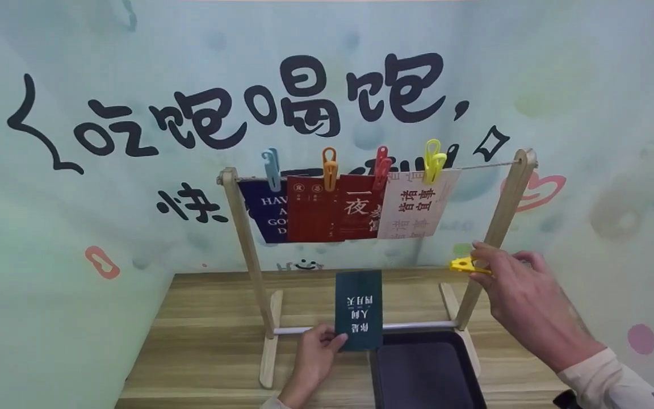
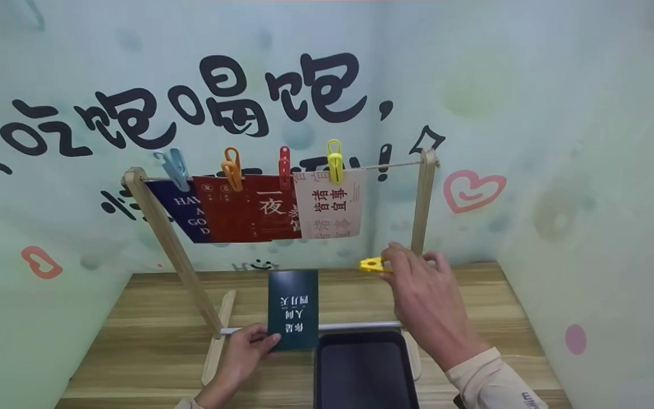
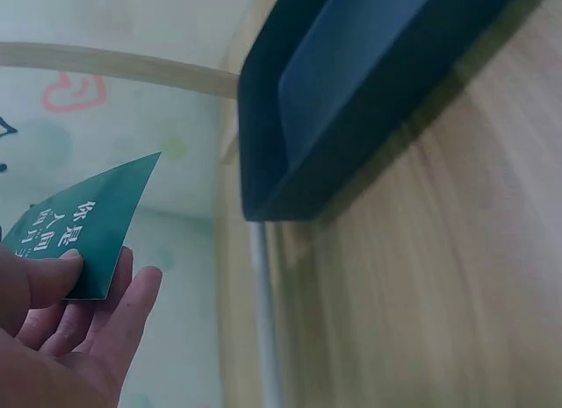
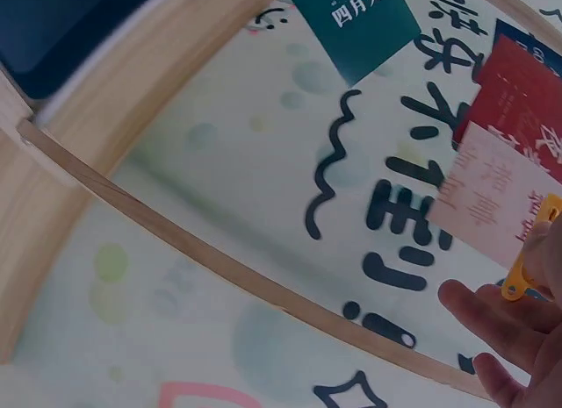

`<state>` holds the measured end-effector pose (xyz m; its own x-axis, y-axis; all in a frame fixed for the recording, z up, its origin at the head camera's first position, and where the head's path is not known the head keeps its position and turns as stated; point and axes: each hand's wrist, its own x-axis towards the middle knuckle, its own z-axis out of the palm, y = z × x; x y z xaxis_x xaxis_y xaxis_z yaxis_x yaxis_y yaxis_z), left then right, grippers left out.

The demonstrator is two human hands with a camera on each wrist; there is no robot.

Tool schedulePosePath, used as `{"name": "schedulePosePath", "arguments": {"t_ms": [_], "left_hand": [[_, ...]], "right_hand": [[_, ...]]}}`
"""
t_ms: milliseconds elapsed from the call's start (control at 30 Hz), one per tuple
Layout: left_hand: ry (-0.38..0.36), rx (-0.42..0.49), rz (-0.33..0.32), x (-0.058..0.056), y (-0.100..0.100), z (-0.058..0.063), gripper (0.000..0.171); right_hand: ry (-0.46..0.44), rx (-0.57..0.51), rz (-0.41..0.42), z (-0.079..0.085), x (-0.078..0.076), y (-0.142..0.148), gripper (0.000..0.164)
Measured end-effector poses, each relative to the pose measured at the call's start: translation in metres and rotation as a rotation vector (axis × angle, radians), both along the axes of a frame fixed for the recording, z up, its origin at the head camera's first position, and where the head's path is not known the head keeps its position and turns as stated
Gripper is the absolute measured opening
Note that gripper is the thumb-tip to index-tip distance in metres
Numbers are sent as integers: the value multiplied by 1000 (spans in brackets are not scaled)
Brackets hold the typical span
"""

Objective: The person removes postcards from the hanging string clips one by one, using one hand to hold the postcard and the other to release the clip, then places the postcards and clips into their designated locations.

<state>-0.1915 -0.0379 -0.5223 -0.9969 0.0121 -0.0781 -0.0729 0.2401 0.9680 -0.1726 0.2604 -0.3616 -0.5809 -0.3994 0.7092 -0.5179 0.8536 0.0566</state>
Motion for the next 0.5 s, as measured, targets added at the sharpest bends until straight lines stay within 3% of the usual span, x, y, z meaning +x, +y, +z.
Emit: {"name": "schedulePosePath", "arguments": {"t_ms": [167, 333, 500], "left_hand": [[-52, 56, 14, 14, -15, -19, 18], [-128, 96, 24, 30, -30, -40, 24], [-186, 106, 18, 42, -41, -61, 23]], "right_hand": [[1, -7, -5, -24, -4, -1, 46], [-55, 6, -21, -50, -3, -5, 25], [-74, 10, -45, -77, -5, -10, 32]]}}
